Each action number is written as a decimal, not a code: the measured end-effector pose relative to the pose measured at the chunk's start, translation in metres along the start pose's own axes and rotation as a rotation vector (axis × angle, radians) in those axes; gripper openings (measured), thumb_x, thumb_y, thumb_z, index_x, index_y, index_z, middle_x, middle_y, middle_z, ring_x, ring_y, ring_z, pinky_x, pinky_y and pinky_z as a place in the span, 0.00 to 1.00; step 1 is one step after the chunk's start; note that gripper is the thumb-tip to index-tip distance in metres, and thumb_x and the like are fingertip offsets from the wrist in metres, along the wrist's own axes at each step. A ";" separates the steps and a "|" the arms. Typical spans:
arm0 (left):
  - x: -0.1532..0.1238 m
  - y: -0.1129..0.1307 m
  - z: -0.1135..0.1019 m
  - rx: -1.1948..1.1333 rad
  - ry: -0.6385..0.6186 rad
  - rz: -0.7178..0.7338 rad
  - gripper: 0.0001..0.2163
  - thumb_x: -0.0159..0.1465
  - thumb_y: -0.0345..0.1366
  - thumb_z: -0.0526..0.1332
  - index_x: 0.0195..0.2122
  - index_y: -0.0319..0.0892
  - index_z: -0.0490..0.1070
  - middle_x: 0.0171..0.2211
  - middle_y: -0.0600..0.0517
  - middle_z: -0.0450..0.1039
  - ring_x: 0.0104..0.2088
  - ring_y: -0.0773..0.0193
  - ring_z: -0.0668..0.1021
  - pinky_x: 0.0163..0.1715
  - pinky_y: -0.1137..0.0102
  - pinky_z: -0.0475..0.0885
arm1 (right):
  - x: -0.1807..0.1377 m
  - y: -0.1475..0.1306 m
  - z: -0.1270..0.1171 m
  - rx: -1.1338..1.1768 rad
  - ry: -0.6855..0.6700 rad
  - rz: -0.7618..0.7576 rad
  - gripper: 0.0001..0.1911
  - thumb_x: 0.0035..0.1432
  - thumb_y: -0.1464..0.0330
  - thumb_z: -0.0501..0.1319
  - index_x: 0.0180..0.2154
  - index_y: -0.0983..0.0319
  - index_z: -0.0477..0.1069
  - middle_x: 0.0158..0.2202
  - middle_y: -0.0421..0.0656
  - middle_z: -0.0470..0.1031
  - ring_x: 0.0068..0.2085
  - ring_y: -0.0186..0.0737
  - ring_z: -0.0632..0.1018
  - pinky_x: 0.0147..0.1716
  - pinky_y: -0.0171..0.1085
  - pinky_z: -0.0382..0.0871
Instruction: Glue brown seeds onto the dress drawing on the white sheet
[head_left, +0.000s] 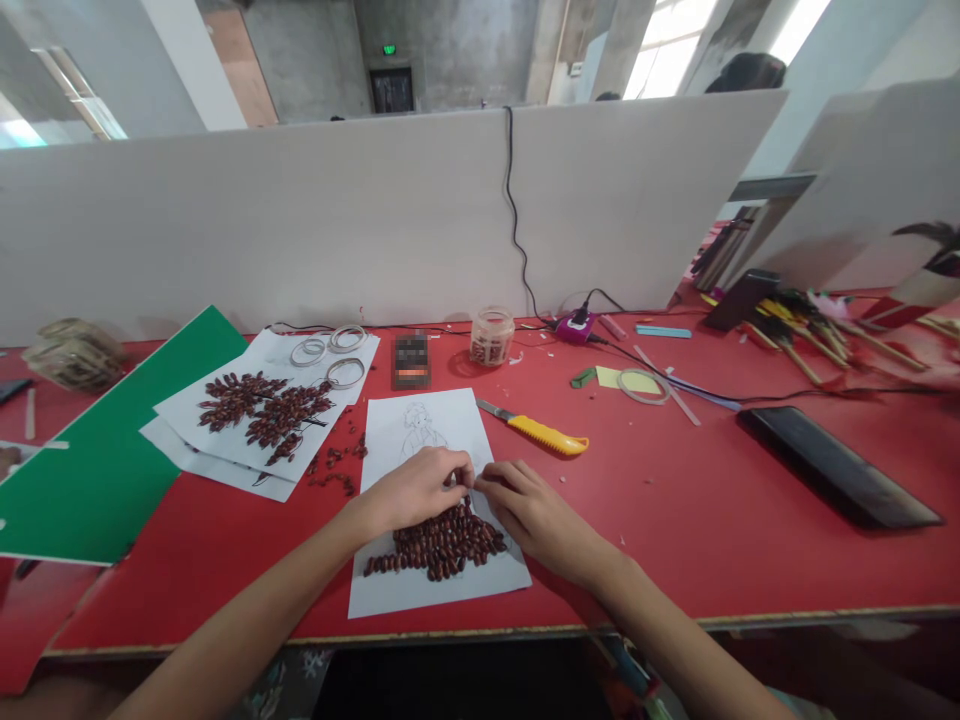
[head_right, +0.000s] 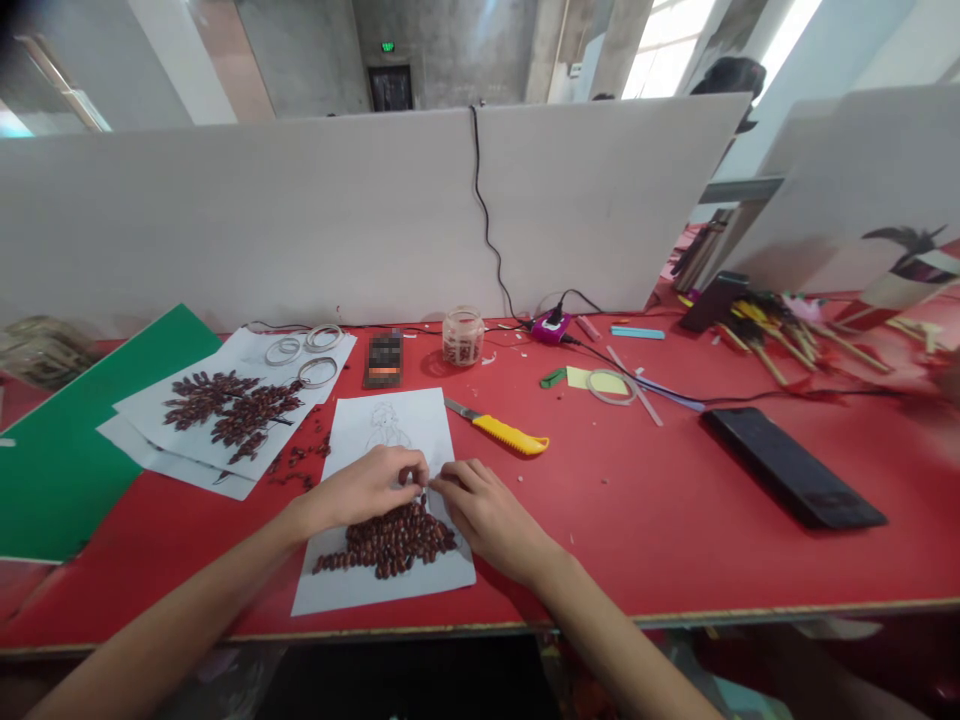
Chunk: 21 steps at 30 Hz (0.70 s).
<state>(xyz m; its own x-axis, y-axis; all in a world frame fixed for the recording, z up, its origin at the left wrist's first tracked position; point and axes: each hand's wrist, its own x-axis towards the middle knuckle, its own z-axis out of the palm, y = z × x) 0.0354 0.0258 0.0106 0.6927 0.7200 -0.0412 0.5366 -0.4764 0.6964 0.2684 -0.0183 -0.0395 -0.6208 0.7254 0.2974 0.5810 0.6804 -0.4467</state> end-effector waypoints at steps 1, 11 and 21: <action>-0.001 0.000 -0.002 -0.029 -0.005 -0.016 0.04 0.65 0.30 0.60 0.37 0.43 0.75 0.33 0.54 0.76 0.35 0.62 0.76 0.38 0.70 0.68 | 0.000 0.000 0.000 0.003 -0.002 0.001 0.22 0.70 0.77 0.52 0.61 0.58 0.69 0.53 0.51 0.71 0.53 0.50 0.72 0.53 0.53 0.75; 0.005 -0.006 -0.010 -0.003 -0.104 -0.073 0.07 0.59 0.27 0.63 0.37 0.43 0.78 0.33 0.52 0.79 0.35 0.61 0.77 0.37 0.70 0.67 | 0.001 -0.001 -0.002 0.005 0.011 -0.005 0.22 0.71 0.75 0.52 0.62 0.57 0.70 0.52 0.51 0.72 0.53 0.50 0.73 0.52 0.52 0.76; 0.010 -0.011 -0.008 -0.021 -0.122 -0.068 0.07 0.58 0.27 0.64 0.36 0.42 0.79 0.32 0.53 0.79 0.33 0.62 0.77 0.35 0.71 0.67 | 0.001 -0.003 -0.002 -0.003 0.012 -0.002 0.23 0.70 0.76 0.52 0.62 0.56 0.70 0.52 0.50 0.72 0.53 0.50 0.74 0.53 0.53 0.76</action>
<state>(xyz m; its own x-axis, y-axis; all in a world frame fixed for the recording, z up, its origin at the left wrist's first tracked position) 0.0322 0.0421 0.0078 0.7094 0.6829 -0.1743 0.5746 -0.4171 0.7041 0.2675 -0.0190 -0.0361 -0.6160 0.7249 0.3084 0.5813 0.6825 -0.4431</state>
